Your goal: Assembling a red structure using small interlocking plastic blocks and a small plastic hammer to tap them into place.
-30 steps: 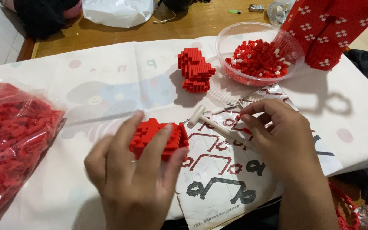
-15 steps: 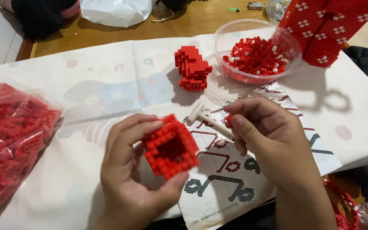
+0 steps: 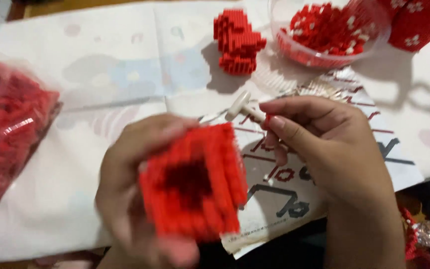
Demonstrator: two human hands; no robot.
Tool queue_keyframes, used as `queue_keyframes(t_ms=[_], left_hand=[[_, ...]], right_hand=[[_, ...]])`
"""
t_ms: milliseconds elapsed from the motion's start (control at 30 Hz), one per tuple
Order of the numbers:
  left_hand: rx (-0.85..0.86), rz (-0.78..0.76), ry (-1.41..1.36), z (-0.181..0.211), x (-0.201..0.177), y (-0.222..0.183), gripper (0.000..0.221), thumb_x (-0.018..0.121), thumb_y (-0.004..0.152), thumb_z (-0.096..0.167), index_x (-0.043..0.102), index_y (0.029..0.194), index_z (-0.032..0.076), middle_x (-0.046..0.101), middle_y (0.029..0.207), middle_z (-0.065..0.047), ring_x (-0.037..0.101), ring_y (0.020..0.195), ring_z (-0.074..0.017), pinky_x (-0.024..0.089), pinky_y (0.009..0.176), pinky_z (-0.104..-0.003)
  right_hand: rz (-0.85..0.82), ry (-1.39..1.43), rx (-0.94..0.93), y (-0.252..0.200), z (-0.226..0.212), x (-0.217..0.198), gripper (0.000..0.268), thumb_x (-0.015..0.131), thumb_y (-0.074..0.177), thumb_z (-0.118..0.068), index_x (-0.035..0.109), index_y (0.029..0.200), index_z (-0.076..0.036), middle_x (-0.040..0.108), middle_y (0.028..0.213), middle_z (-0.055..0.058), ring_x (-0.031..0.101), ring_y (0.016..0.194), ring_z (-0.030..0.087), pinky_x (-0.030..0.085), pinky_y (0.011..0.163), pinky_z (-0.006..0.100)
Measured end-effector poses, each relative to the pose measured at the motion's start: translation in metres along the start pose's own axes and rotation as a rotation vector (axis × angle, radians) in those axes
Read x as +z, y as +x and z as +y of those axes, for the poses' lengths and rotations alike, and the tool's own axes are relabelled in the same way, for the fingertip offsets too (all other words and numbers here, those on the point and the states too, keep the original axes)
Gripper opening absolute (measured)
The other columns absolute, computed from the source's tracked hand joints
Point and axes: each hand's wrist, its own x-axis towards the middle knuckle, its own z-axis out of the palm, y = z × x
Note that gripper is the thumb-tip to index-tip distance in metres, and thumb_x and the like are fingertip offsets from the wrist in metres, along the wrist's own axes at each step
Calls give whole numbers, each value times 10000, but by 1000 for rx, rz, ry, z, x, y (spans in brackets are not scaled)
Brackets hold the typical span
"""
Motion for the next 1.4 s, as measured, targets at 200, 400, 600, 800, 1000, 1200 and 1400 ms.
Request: queue_keyframes(t_ms=[200, 400, 600, 800, 1000, 1200, 1400], left_hand=[[-746, 109, -286, 4, -1, 24, 1058, 725, 703, 739, 481, 1385, -31, 700, 1185, -216, 741, 1056, -319, 657, 879, -392], [-785, 227, -215, 0, 6, 29, 956, 573, 708, 755, 509, 1337, 39, 702, 939, -170, 441, 442, -161, 304, 347, -258], [-681, 62, 189, 5, 3, 28, 997, 453, 765, 850, 437, 1405, 86, 721, 1159, -80, 781, 1034, -203, 767, 808, -348], [-491, -113, 90, -3, 4, 19, 764, 526, 925, 569, 390, 1419, 1, 647, 1153, -150, 716, 1028, -239, 708, 882, -311], [-544, -112, 82, -1, 8, 21, 770, 542, 904, 574, 404, 1434, 33, 599, 1309, -155, 677, 1165, -235, 618, 1006, -308], [-439, -103, 202, -4, 10, 14, 715, 462, 989, 571, 407, 1463, 39, 534, 1488, -195, 359, 1606, -344, 337, 1325, -442], [-226, -287, 185, -2, 1, 12, 640, 406, 1059, 508, 367, 1398, -34, 588, 1336, -361, 479, 1499, -429, 267, 1390, -540]], right_hand=[[-81, -378, 107, -4, -4, 3, 195, 839, 781, -32, 878, 972, -45, 873, 796, 44, 695, 676, 42, 593, 602, 170], [-111, -762, -133, -6, 15, -9, 136, 881, 769, -167, 852, 902, -182, 600, 532, -41, 486, 513, 54, 406, 504, 224], [-251, -891, -432, 4, 20, -16, 168, 828, 815, -259, 851, 982, -253, 737, 905, -70, 699, 685, 78, 503, 622, 253], [-250, -913, -332, 3, 12, -13, 164, 814, 812, -216, 848, 972, -233, 701, 777, -68, 666, 642, 77, 479, 609, 258], [-220, -845, -174, 1, 9, -19, 208, 899, 740, -271, 889, 947, -246, 693, 706, -60, 606, 517, 53, 456, 512, 224], [-276, -887, -404, 4, 10, -14, 75, 815, 823, -211, 832, 895, -198, 750, 793, -67, 677, 725, 88, 495, 659, 253], [-248, -890, -298, 4, 12, -17, 101, 840, 769, -256, 847, 870, -258, 755, 792, -107, 665, 545, 59, 490, 544, 249]])
